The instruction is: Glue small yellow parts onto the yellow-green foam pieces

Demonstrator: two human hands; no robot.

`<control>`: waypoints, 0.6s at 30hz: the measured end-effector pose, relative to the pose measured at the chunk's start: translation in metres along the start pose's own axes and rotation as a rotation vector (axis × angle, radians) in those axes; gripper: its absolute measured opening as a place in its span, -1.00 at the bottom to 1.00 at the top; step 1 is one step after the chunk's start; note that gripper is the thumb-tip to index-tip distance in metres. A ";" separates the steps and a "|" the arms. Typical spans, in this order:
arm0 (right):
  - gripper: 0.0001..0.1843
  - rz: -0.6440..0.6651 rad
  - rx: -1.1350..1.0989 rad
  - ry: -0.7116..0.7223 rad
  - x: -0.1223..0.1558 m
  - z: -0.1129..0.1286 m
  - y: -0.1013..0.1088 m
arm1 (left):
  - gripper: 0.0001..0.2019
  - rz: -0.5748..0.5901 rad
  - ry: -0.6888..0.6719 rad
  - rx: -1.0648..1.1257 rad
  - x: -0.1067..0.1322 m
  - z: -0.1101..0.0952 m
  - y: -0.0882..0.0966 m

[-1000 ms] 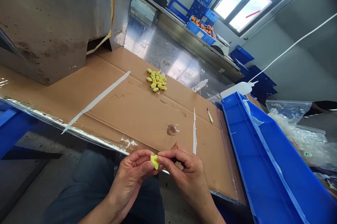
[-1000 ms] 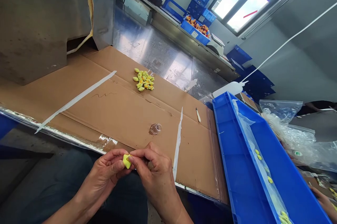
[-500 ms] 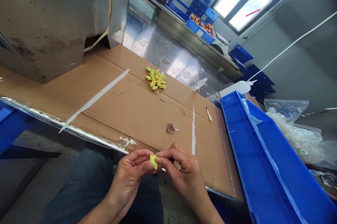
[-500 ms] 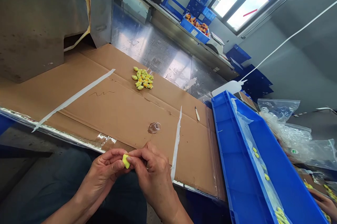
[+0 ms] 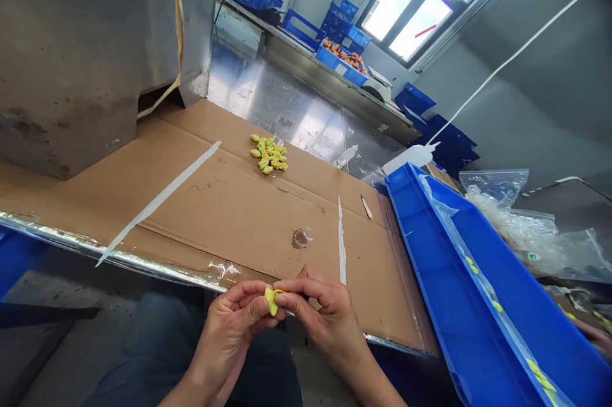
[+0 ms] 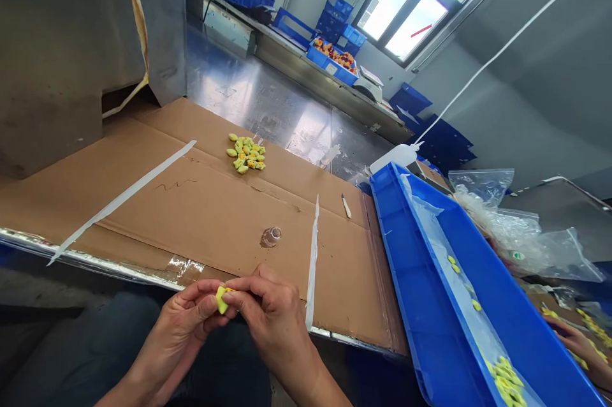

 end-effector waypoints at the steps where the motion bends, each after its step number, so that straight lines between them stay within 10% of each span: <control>1: -0.84 0.004 0.013 0.000 0.000 0.002 0.002 | -0.87 -0.004 0.006 0.004 0.000 0.000 0.000; 18: -0.86 -0.038 -0.014 -0.100 0.007 0.011 0.007 | -0.80 -0.028 -0.111 -0.141 0.016 -0.017 -0.013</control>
Point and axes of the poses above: each hand's wrist, its own x-axis away from the middle knuckle, its own y-axis out of the back of the hand, z = x × y, the point moved 6 cm from there along -x, towards the middle knuckle
